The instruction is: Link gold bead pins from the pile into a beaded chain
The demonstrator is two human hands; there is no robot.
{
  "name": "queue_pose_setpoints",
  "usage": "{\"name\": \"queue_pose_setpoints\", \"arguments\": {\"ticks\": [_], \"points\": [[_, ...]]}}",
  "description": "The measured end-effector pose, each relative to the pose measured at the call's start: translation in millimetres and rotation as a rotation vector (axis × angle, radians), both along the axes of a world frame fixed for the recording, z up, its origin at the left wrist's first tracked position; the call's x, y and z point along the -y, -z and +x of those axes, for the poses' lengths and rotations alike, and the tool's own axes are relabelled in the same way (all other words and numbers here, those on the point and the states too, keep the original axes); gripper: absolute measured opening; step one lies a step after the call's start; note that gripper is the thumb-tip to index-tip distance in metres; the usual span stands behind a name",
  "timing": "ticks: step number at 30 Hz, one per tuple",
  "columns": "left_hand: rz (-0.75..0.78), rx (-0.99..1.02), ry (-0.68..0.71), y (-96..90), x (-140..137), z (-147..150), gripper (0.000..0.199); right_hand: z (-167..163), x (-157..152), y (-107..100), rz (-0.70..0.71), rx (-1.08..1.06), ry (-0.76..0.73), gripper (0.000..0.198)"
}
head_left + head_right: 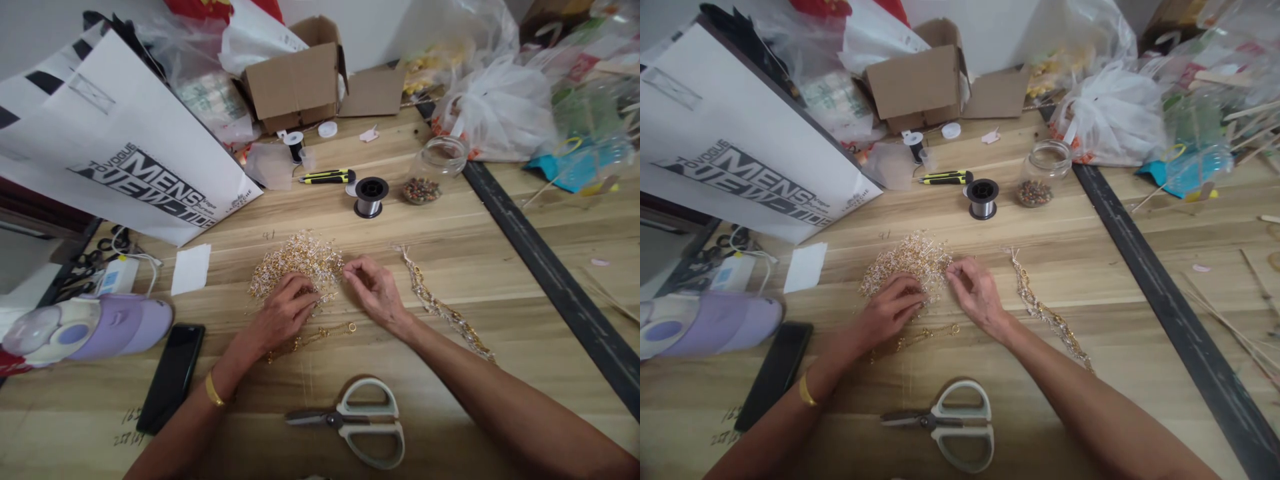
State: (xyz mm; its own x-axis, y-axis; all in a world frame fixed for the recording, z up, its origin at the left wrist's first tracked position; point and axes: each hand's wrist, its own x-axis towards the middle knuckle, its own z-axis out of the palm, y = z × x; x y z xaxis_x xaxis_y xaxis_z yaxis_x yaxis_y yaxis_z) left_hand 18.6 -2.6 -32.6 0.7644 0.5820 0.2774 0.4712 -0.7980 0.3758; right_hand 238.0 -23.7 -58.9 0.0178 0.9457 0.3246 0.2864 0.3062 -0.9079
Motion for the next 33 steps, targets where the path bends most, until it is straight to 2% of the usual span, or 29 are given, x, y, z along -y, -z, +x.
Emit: {"name": "queue_pose_setpoints", "arguments": {"ticks": [5,11,18,24,33], "points": [[-0.009,0.062,-0.065,1.2,-0.9,-6.0,0.019,0.1,-0.7,1.4,0.005,-0.001,0.006,0.011],[0.002,0.025,-0.017,0.9,2.0,-2.4,0.018,0.0,-0.3,1.8,0.000,0.009,0.008,0.010],[0.010,0.051,-0.057,2.0,-4.6,3.8,0.010,-0.7,-0.2,-1.2,-0.014,0.007,0.011,0.011],[0.020,0.010,-0.059,6.8,-12.2,7.9,0.011,-0.4,-0.3,-1.7,-0.008,0.000,0.010,0.011],[0.005,-0.016,-0.068,1.0,-16.6,13.9,0.014,-0.7,-0.8,0.3,0.001,-0.004,0.005,0.010]]}}
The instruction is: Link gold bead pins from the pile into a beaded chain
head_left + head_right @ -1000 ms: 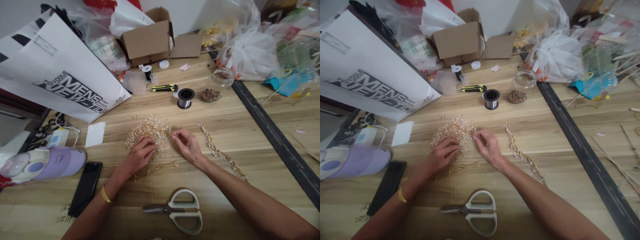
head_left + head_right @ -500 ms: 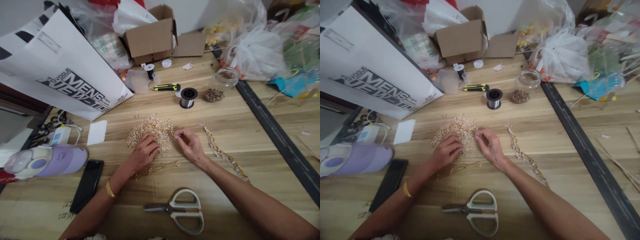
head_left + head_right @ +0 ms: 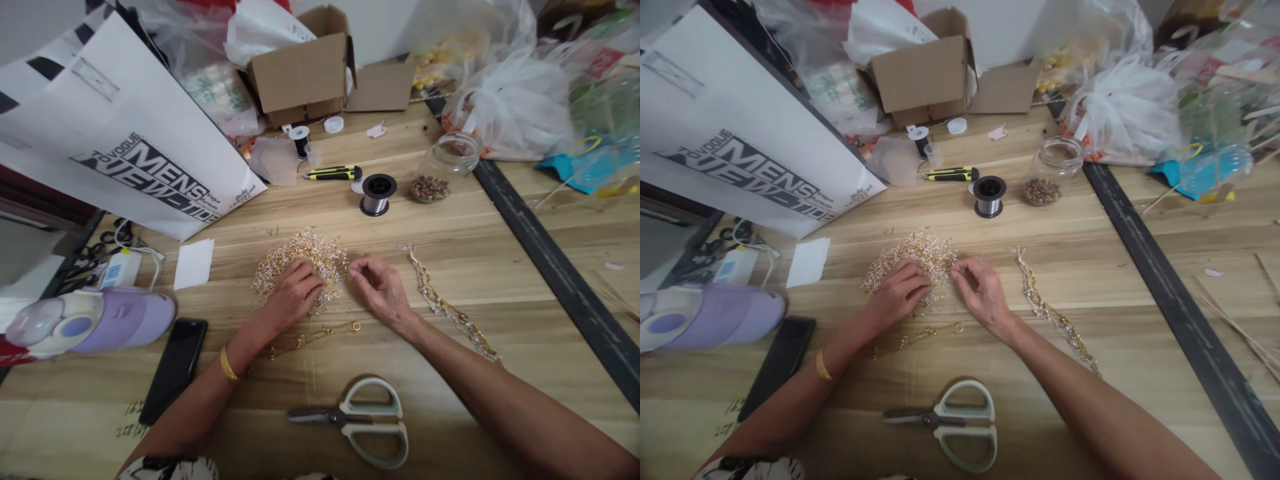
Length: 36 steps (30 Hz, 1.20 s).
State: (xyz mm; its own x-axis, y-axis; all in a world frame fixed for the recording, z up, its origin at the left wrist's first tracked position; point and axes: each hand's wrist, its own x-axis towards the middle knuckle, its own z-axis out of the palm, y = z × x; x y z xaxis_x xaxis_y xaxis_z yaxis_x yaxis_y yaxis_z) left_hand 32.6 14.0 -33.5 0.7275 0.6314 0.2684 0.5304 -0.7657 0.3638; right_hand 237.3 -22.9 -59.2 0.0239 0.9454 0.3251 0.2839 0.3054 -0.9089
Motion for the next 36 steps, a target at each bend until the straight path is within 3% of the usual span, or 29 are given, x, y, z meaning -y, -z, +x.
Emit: {"name": "queue_pose_setpoints", "arguments": {"ticks": [26,36], "points": [[0.030,-0.283,0.025,-15.4,0.2,15.2,0.023,0.1,0.4,0.5,-0.005,0.013,0.005,0.011],[-0.002,-0.202,-0.003,-12.2,3.8,13.5,0.019,0.3,0.8,0.8,0.015,0.019,0.005,0.010]]}}
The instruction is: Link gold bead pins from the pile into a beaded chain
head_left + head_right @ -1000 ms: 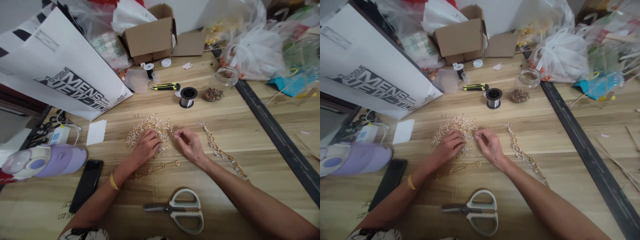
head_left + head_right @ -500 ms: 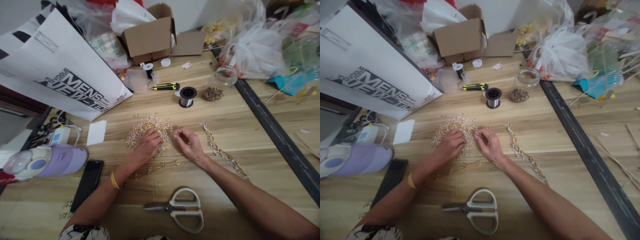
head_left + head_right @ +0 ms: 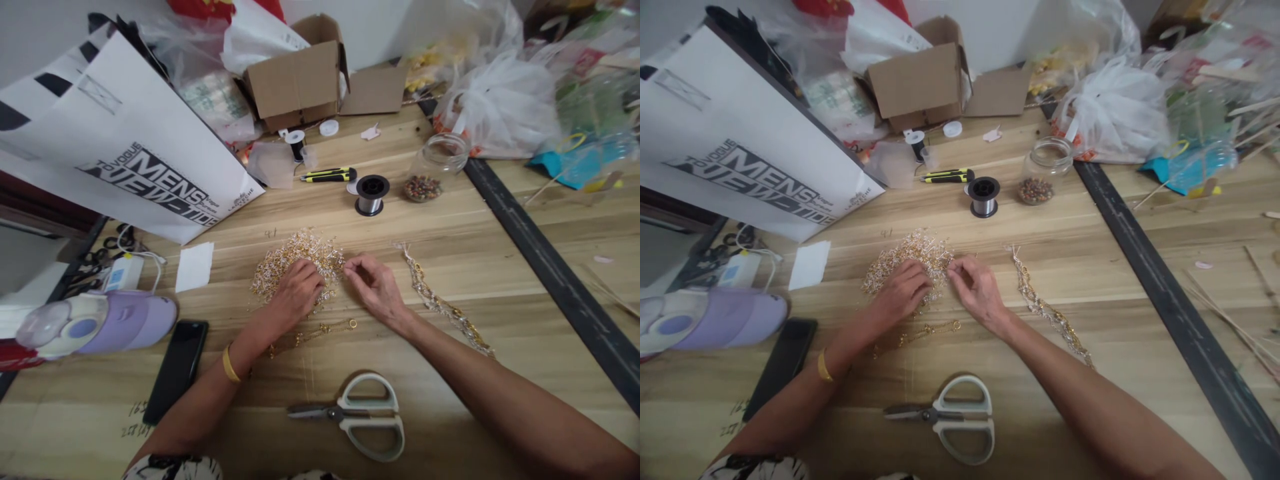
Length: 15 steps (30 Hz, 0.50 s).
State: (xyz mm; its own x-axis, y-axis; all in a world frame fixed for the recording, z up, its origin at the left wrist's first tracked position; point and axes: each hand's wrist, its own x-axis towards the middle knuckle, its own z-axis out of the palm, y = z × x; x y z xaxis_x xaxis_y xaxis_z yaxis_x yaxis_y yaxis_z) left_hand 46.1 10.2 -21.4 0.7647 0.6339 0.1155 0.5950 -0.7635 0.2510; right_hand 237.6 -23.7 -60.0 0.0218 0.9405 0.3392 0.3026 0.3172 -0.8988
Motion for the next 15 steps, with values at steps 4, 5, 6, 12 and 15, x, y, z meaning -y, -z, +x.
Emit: {"name": "queue_pose_setpoints", "arguments": {"ticks": [4,5,6,12,15], "points": [[0.019,0.100,-0.036,-2.7,-1.3,1.2,0.016,0.1,-0.3,1.3,0.002,-0.009,-0.002,0.008],[0.025,0.108,-0.032,-2.9,-1.4,2.0,0.016,0.1,-0.3,1.3,0.004,-0.012,-0.002,0.008],[0.030,0.111,-0.017,-2.7,-1.3,2.9,0.016,0.0,-0.3,1.2,0.005,-0.015,-0.002,0.008],[0.043,0.129,0.088,7.2,3.5,2.6,0.011,0.2,0.0,-0.1,-0.005,-0.020,-0.005,0.008],[0.037,0.154,0.099,12.2,8.2,-3.0,0.011,0.3,-0.1,0.1,-0.009,-0.021,-0.006,0.009]]}}
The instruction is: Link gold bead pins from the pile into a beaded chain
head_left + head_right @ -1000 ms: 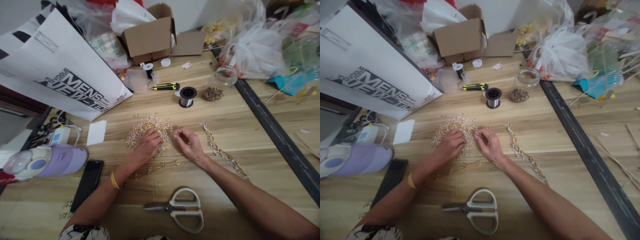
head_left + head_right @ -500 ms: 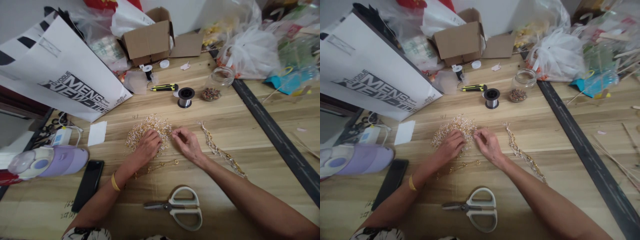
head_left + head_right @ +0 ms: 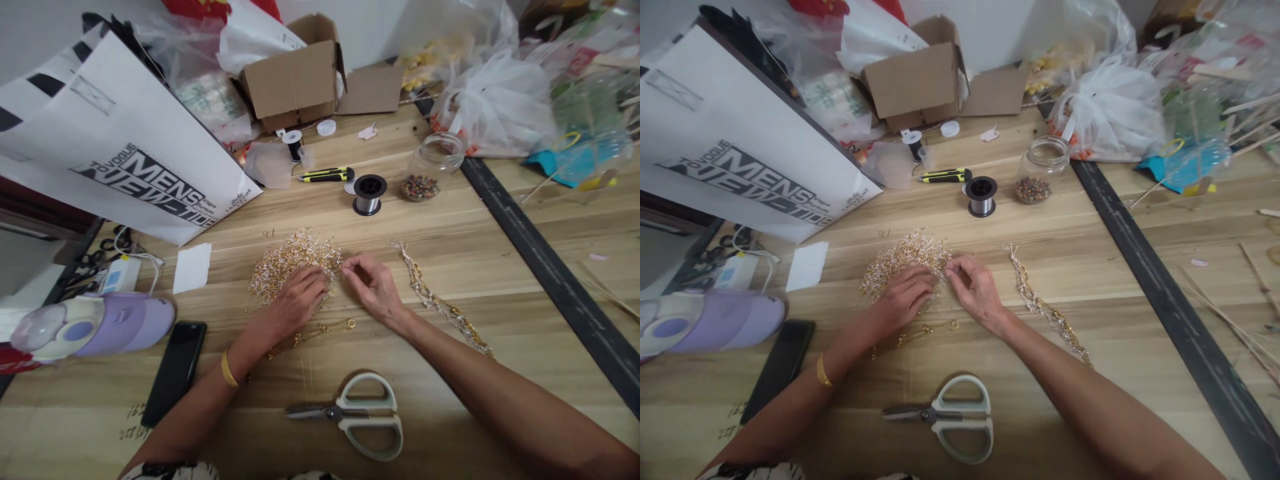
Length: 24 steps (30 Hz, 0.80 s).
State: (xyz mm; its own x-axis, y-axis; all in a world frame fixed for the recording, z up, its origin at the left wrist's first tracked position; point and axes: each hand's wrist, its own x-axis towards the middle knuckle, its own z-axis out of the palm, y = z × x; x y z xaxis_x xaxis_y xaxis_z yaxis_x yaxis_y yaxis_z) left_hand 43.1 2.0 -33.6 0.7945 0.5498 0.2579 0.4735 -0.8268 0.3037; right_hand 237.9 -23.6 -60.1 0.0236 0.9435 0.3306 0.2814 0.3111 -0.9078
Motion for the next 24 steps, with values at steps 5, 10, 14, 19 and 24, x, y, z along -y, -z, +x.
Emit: {"name": "queue_pose_setpoints", "arguments": {"ticks": [5,10,14,19,24], "points": [[-0.014,0.017,-0.007,3.5,10.5,-10.6,0.011,-0.3,0.0,0.1,0.004,-0.003,0.003,0.010],[0.012,-0.011,0.002,5.7,17.5,-14.7,0.013,-0.3,-0.1,-0.3,-0.005,-0.001,-0.003,0.010],[0.039,-0.029,0.037,5.2,20.1,-13.9,0.014,-0.2,-0.3,-0.7,-0.011,-0.004,-0.004,0.011],[0.021,0.030,0.053,5.6,21.6,-14.2,0.011,-0.3,0.2,-2.8,-0.018,0.012,0.008,0.011],[-0.024,0.126,0.046,6.2,20.2,-14.6,0.012,-0.2,0.5,-3.2,-0.023,0.024,0.010,0.012]]}}
